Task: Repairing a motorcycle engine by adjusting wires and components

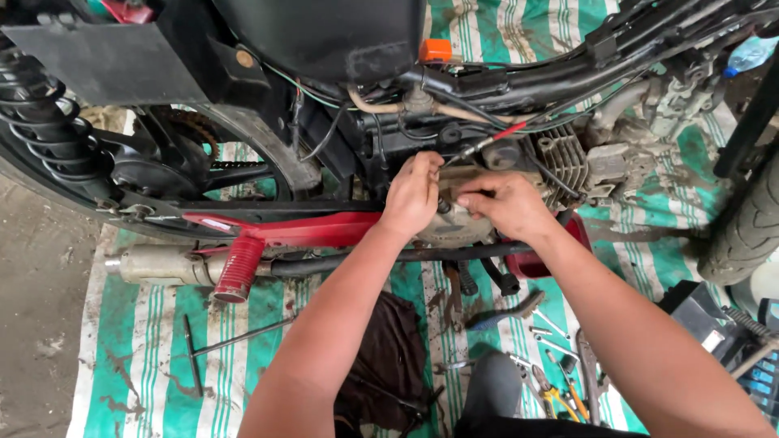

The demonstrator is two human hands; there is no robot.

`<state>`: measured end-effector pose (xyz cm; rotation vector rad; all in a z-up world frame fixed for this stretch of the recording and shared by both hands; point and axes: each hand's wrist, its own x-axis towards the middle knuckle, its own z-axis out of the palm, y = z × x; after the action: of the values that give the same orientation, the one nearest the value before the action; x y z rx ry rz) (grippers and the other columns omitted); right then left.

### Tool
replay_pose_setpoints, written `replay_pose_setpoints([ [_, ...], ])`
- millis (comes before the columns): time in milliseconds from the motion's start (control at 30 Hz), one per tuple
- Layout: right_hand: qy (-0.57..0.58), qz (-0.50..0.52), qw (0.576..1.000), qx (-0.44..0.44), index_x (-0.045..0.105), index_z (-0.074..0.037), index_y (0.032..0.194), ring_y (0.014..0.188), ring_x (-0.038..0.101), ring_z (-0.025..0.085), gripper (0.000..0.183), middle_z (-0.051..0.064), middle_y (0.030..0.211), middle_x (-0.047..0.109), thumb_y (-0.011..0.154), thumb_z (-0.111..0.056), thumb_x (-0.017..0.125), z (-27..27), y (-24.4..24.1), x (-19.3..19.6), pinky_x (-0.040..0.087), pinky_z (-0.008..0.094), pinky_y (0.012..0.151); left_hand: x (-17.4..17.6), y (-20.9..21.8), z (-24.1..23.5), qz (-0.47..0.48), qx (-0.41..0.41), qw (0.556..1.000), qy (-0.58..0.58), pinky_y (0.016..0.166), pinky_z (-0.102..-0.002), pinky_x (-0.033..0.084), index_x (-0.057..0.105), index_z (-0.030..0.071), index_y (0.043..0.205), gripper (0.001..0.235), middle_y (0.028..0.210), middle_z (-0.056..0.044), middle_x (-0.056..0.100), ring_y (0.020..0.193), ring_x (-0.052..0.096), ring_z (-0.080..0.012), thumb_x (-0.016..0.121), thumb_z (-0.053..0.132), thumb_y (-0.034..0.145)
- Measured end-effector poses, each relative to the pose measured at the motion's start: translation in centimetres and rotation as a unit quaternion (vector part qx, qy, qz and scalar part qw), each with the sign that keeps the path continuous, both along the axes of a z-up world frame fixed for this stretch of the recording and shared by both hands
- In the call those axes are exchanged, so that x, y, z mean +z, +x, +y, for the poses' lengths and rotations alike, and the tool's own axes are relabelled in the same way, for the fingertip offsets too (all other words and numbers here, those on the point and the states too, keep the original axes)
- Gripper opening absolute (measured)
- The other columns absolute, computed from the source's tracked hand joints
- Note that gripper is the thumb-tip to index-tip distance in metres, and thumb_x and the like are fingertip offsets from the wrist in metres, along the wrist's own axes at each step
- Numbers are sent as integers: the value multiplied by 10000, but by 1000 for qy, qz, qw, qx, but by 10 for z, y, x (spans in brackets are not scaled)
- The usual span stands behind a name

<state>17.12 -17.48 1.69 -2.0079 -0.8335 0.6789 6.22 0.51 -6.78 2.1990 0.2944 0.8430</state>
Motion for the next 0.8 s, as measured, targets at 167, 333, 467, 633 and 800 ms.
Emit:
replay_pose_setpoints([
  [167,-5,-107,991,86,892,-102,1186,795,835,334,203,164,936,841,1031,-225,846,28,-10,18,651,472,628,-3,4,7,-13,-72,997,-24,1005,-655,607,486,97,1426,518,1214,-224,610,1202,657,-525,564,-55,937],
  [333,-23,-143,981,127,889,-97,1080,895,825,392,131,152,963,838,990,-185,853,34,-6,14,656,536,693,-19,0,7,-34,-54,998,-16,977,-559,577,605,116,1197,237,1084,-170,611,1118,646,-462,585,15,983],
  [467,-50,-174,971,153,886,-136,1062,1039,809,391,174,105,1049,849,964,-278,859,33,5,4,667,566,828,-7,-26,22,-42,-98,982,153,989,-444,592,731,160,1099,116,1183,-65,665,1154,653,-341,662,250,1075],
  [633,-74,-132,976,156,875,-71,1138,960,819,390,205,164,1062,843,1064,-237,780,36,2,13,698,527,786,1,-37,42,-50,-121,955,267,958,-408,607,793,128,1120,243,1138,-77,700,1137,670,-331,687,346,1101],
  [800,-104,-147,970,161,859,-41,1194,1086,783,479,232,198,1126,829,1062,-210,771,38,-7,19,675,620,840,-14,-37,32,-52,-87,953,284,831,-401,632,750,140,1123,319,1064,-48,689,1024,711,-305,660,445,1105],
])
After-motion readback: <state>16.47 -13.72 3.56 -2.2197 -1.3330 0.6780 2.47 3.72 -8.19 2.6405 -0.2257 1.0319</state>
